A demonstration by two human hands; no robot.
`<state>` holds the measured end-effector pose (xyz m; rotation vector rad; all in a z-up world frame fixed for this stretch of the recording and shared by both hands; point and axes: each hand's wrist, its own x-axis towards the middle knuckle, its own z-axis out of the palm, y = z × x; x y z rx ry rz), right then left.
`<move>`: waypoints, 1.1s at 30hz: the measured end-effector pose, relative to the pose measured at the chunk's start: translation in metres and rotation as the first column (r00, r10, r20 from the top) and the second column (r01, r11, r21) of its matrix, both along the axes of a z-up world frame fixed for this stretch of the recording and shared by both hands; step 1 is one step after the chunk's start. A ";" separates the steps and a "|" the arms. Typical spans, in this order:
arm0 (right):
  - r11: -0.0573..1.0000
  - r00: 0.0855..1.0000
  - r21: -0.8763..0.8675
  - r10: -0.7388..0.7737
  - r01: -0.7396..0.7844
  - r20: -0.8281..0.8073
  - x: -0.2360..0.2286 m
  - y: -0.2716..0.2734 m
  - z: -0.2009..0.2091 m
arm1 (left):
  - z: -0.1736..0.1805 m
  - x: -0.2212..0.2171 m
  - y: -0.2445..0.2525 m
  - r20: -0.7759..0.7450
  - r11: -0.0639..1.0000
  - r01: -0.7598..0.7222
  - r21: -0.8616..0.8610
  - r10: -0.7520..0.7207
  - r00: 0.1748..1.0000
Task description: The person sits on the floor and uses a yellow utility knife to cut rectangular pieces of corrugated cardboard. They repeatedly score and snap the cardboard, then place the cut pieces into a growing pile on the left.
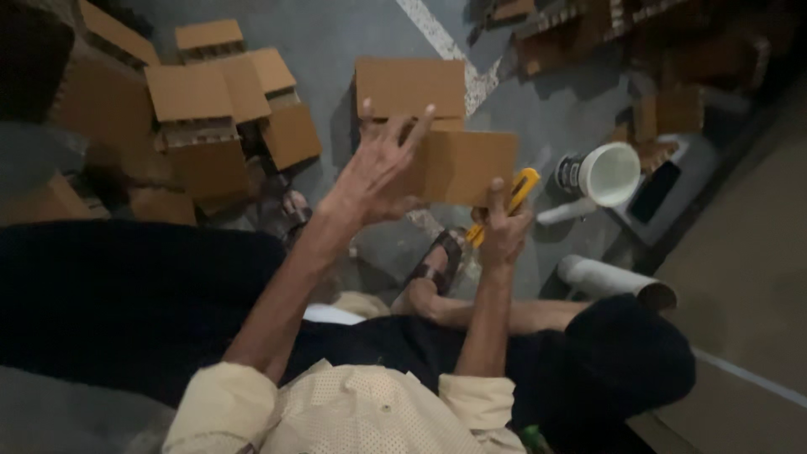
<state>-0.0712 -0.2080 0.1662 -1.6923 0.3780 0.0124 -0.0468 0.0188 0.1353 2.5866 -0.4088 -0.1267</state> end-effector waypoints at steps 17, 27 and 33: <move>0.943 1.000 -0.333 -0.015 0.011 -0.008 -0.053 0.018 -0.034 | 0.046 -0.066 0.012 -0.199 0.778 -0.326 -0.537 0.259 0.945; 0.708 0.745 -0.648 0.586 -0.281 0.318 -0.042 0.043 0.016 | 0.067 -0.078 0.011 -0.337 0.791 -0.245 -0.560 0.052 0.940; 0.610 0.950 -0.761 0.040 0.222 0.309 -0.028 0.007 -0.050 | 0.073 -0.087 0.021 -0.284 0.768 -0.192 -0.611 0.014 0.959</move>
